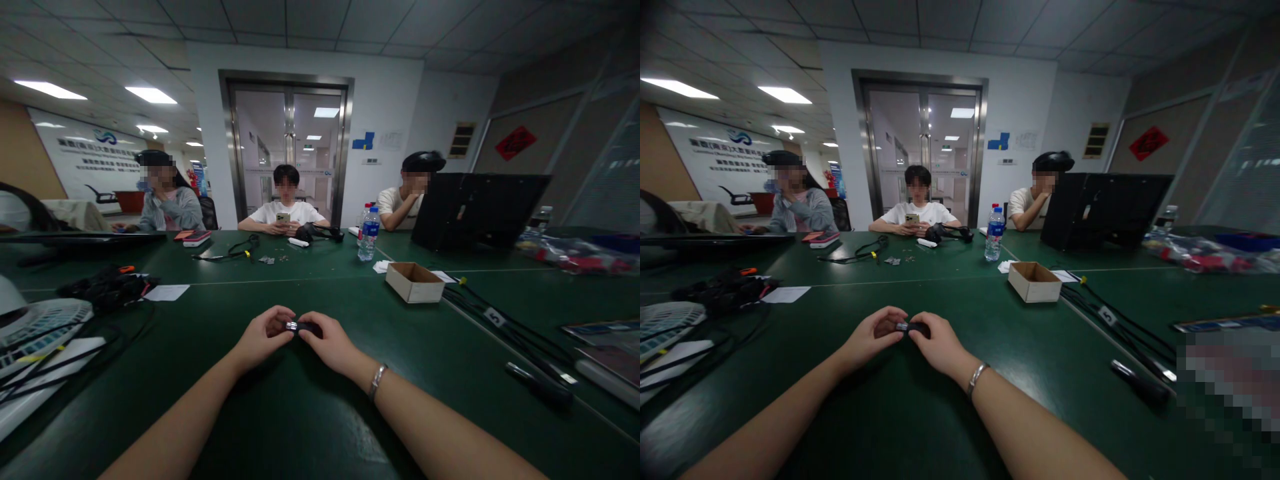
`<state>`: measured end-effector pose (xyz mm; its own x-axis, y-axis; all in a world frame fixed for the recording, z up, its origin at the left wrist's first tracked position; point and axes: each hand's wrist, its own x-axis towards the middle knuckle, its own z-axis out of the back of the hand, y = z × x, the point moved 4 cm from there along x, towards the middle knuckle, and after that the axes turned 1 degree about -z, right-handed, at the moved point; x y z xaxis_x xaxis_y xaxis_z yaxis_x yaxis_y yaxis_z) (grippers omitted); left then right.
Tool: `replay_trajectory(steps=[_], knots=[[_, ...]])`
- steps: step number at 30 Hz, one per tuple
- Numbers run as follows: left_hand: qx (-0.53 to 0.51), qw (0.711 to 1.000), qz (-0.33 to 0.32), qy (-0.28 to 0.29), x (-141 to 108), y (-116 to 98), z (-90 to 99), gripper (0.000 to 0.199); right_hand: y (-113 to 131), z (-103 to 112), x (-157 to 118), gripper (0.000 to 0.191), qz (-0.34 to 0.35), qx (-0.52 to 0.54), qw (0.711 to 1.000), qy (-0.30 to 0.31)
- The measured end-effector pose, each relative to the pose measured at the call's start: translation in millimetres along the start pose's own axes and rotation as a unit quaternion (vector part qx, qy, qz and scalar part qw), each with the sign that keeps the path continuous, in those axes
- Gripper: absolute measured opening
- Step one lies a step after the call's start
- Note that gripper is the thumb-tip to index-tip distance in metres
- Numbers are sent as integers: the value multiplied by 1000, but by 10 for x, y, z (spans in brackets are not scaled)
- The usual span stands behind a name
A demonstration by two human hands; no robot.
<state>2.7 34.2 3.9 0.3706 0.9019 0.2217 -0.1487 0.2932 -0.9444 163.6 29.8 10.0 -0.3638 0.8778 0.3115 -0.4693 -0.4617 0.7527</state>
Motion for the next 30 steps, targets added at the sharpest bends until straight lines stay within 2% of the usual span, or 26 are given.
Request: replay_trajectory(steps=[5,9,20,22,25,27,30], knots=[[1,1000,21,3,4,-10,-2,25,-25,-11,-3,20,-2,-1,1000,1],[22,999,34,-8,14,13,8,25,-34,-7,-1,20,-4,5,1000,1],[229,971,22,-59,-21,-59,27,43,-31,-10,-3,21,2,5,1000,1],[211,976,22,-54,-24,-67,20,40,-34,-8,-3,21,0,2,1000,1],[126,990,21,-53,-28,-60,11,33,-34,-6,-2,20,-3,5,1000,0],[70,997,14,-41,-26,-48,-1,35,-22,0,-3,20,-3,7,1000,-3],[45,999,-1,-12,-22,-34,-23,31,1,8,-8,20,-4,6,1000,-4]])
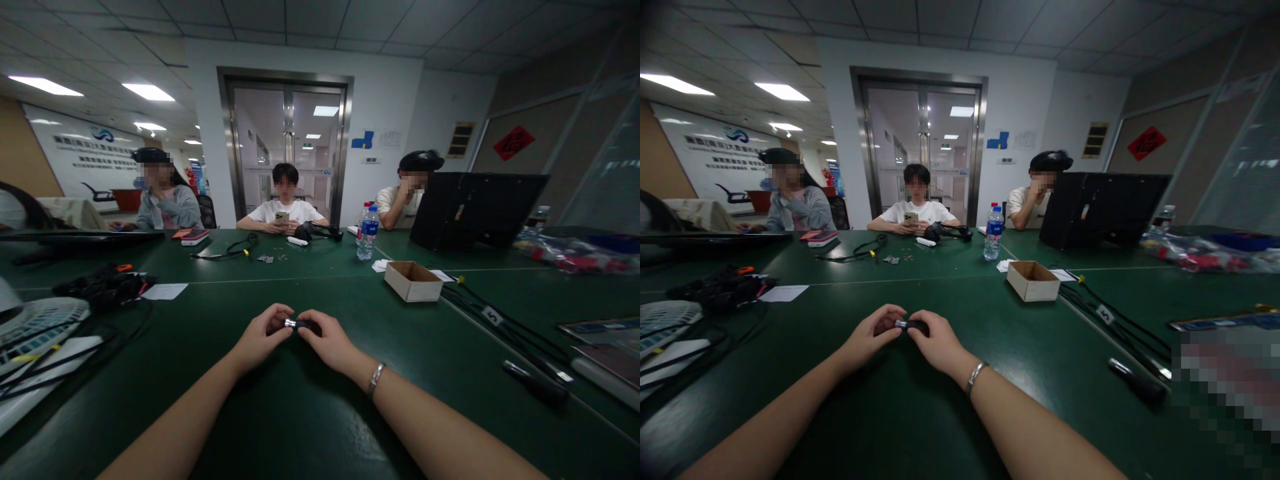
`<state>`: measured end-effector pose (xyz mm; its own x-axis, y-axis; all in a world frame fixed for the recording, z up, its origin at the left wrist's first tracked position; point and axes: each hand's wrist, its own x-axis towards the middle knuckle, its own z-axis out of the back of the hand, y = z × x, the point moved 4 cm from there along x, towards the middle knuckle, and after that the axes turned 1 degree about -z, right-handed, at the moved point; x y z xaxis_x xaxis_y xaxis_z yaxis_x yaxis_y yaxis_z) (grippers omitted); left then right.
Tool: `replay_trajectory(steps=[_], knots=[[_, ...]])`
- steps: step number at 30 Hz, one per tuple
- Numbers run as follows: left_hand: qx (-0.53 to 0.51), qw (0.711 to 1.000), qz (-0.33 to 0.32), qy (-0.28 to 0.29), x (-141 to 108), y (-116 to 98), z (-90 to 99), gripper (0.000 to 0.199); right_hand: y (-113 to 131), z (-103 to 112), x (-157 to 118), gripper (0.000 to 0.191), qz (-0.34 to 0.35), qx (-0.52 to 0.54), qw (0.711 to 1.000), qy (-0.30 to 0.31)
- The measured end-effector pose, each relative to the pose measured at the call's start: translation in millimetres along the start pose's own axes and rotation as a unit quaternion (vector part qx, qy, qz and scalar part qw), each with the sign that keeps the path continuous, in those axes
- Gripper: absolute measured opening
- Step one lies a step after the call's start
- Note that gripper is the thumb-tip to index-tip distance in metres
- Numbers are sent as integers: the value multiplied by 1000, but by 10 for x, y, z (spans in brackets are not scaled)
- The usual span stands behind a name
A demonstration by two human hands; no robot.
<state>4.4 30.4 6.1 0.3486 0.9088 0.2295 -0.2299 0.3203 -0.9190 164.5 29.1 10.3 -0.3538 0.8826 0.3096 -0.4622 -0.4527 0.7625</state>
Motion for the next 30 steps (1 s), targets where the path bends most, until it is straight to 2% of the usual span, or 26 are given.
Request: replay_trajectory(steps=[7,19,24,28,30], knots=[[22,1000,7,7,11,23,-22,23,6,-2,1,20,-2,4,1000,2],[181,983,29,-21,-1,-5,2,43,-2,-8,-3,20,5,10,1000,2],[169,985,30,-23,-11,-6,5,44,23,0,-8,21,-1,10,1000,2],[91,995,18,-23,-27,-32,-2,33,-19,-8,2,21,-4,19,1000,0],[55,998,7,-26,-27,-32,0,37,-47,-13,9,21,-5,24,1000,-6]])
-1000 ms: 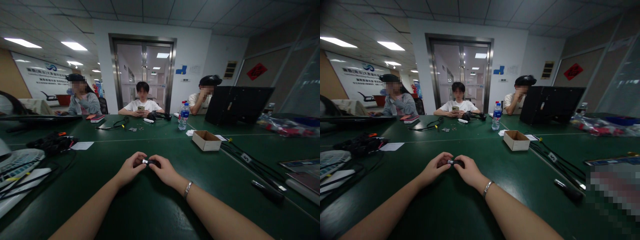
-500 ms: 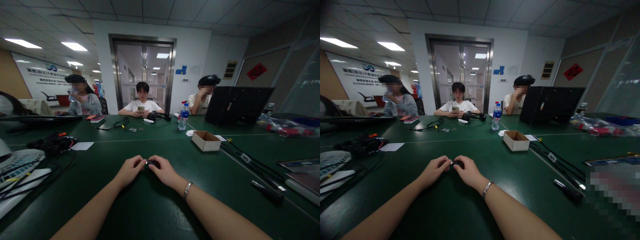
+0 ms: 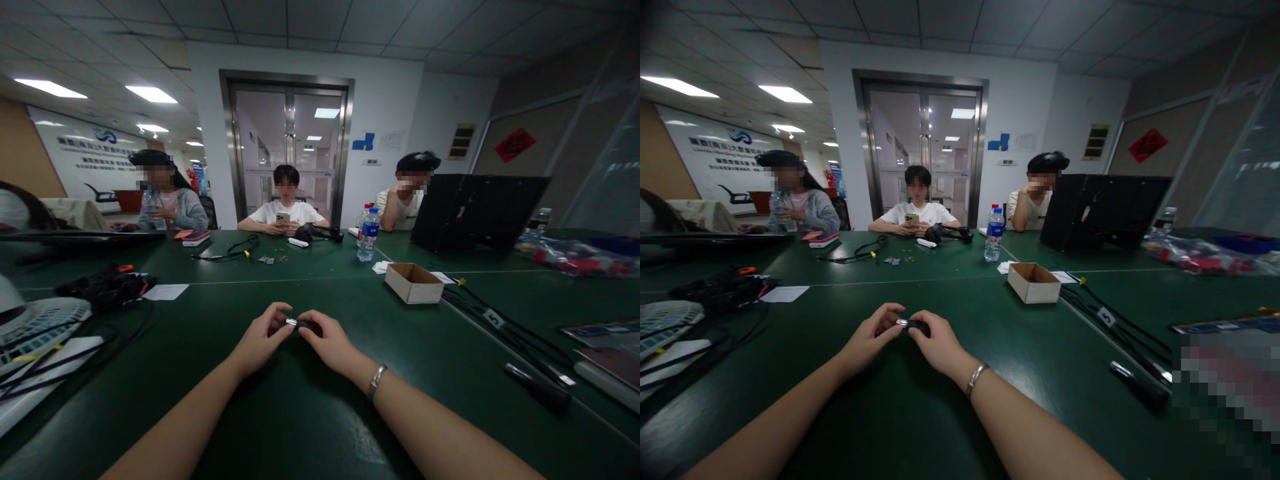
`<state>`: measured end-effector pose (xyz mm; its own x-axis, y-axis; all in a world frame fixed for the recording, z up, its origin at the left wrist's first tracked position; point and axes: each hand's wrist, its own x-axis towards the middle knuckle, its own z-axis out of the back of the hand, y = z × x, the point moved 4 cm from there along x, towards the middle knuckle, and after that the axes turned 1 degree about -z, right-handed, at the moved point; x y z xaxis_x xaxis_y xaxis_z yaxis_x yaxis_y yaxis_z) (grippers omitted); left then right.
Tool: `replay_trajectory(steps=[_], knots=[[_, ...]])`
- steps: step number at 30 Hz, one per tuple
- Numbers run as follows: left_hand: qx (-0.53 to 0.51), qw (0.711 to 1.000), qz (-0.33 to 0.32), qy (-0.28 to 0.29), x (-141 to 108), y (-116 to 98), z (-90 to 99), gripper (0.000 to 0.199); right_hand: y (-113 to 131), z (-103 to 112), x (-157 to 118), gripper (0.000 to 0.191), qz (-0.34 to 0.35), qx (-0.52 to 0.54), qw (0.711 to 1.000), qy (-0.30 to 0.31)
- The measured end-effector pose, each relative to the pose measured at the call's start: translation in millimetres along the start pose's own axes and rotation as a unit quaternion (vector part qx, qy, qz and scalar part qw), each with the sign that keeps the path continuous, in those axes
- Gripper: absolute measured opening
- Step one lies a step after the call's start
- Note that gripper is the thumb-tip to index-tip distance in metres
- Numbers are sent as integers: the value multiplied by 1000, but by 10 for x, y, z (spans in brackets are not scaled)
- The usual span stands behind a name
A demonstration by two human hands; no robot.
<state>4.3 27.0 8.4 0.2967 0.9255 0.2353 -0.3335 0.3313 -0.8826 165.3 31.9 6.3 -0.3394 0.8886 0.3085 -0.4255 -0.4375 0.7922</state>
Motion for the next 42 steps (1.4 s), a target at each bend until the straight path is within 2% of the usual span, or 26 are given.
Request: replay_trajectory(steps=[2,5,8,27,36,42], knots=[[-17,1000,-14,5,6,6,-3,37,-15,-5,5,21,2,5,1000,-2],[-26,999,-27,27,20,24,-20,25,-7,-10,9,21,5,6,1000,3],[-33,999,-29,25,35,46,-22,20,13,-3,10,21,-2,-1,1000,3],[25,1000,11,2,25,13,-1,31,41,-4,3,19,8,-11,1000,14],[-9,1000,-23,2,25,-57,-55,29,25,8,-12,20,-7,30,999,16],[-6,998,-46,-45,35,-71,-64,26,-75,-41,8,18,0,69,997,17]])
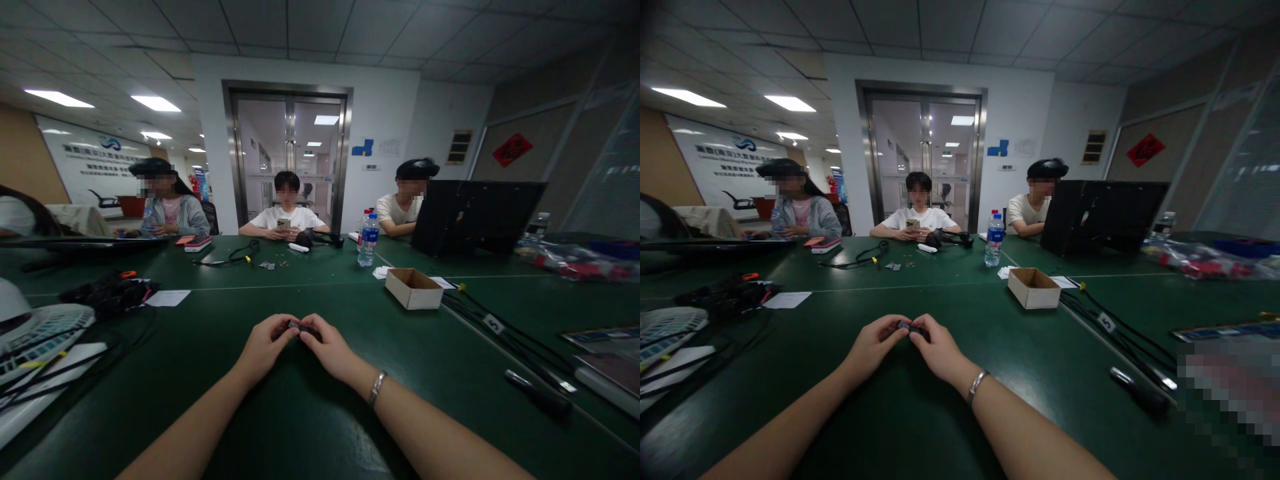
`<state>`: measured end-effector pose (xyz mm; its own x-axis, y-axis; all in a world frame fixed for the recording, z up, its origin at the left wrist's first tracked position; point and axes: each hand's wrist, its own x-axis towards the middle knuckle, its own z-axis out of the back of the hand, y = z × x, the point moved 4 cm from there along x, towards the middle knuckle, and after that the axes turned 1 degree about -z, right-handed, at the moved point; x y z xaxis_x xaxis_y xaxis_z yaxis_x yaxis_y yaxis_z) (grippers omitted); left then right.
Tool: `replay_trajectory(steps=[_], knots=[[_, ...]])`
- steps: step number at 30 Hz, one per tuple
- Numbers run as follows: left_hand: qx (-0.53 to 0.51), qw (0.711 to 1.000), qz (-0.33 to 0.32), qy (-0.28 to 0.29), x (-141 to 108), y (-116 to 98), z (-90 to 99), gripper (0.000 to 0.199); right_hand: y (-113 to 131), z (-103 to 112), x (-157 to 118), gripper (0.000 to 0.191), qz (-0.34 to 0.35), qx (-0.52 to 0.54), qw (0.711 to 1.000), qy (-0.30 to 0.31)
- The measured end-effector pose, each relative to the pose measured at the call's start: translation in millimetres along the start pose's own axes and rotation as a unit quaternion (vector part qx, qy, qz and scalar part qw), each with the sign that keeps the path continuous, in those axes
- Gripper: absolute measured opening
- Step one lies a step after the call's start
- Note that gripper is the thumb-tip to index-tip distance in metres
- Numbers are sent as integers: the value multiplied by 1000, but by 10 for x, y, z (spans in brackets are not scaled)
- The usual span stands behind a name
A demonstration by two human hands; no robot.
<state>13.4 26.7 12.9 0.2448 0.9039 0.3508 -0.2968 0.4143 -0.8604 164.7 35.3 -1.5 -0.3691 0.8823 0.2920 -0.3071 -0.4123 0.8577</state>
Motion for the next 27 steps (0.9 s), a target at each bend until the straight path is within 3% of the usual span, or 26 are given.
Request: replay_trajectory(steps=[5,17,27], knots=[[36,999,-2,-24,1,11,22,25,47,11,-11,16,-2,-9,1000,-2],[-114,993,15,16,20,89,2,21,64,14,-7,16,-7,-17,1000,-7],[-120,992,27,1,16,72,8,20,30,2,5,15,-12,-14,1000,-5]])
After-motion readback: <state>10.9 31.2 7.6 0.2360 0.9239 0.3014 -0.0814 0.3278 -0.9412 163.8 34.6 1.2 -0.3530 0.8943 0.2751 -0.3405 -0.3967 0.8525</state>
